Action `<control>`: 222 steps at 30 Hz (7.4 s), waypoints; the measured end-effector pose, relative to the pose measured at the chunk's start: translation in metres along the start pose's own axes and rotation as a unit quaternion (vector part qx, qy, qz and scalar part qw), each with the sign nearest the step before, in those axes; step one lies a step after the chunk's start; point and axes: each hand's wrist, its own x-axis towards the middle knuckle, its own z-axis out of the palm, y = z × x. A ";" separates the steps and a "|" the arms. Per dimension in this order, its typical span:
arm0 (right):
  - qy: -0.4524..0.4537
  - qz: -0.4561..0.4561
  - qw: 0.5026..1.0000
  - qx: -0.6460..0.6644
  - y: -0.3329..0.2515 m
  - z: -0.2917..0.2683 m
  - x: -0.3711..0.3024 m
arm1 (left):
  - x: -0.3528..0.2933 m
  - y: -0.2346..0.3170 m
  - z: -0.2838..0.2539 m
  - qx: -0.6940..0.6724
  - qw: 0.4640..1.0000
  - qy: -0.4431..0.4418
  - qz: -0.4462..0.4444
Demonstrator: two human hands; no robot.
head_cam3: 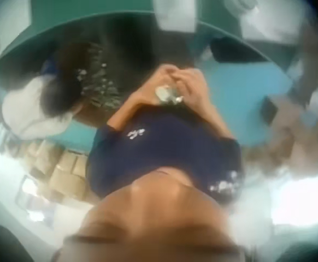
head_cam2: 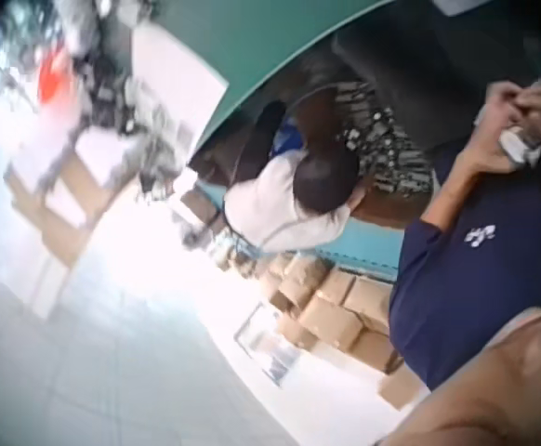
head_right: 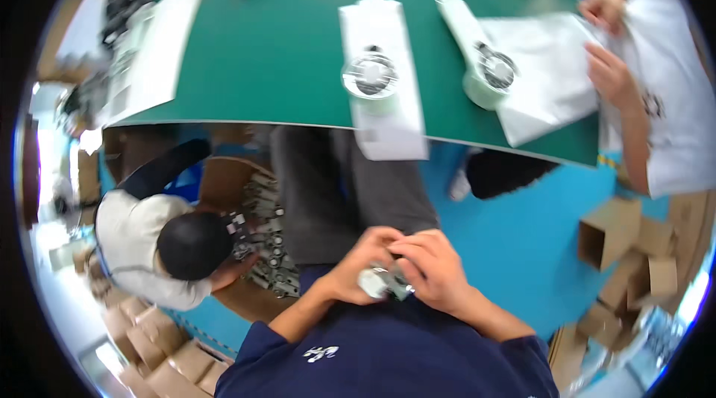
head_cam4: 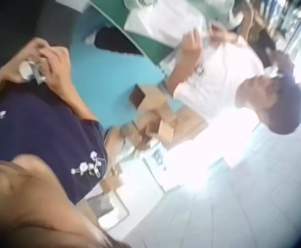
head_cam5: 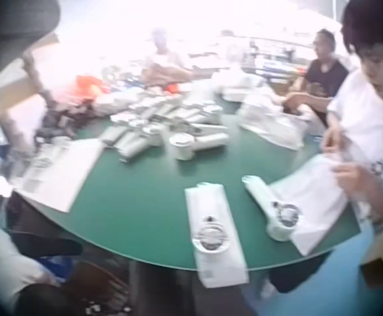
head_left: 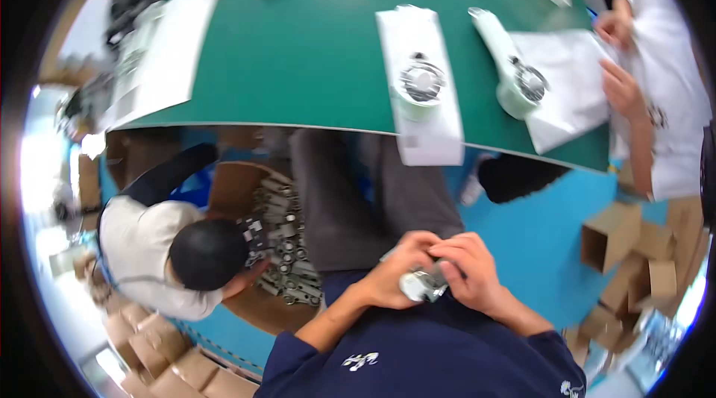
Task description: Assembling handheld electronic fans by attaching components at a factory workbench.
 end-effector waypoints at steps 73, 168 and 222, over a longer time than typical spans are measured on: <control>0.180 -0.228 0.879 -0.378 0.061 -0.005 0.141 | 0.077 -0.015 -0.090 -0.172 0.974 0.076 0.125; -0.029 -0.085 0.975 0.201 -0.036 0.017 0.134 | 0.038 -0.051 -0.007 0.150 0.960 0.165 0.169; 0.013 0.162 0.986 0.031 -0.039 -0.029 0.098 | 0.078 -0.031 0.008 0.226 0.906 0.290 0.209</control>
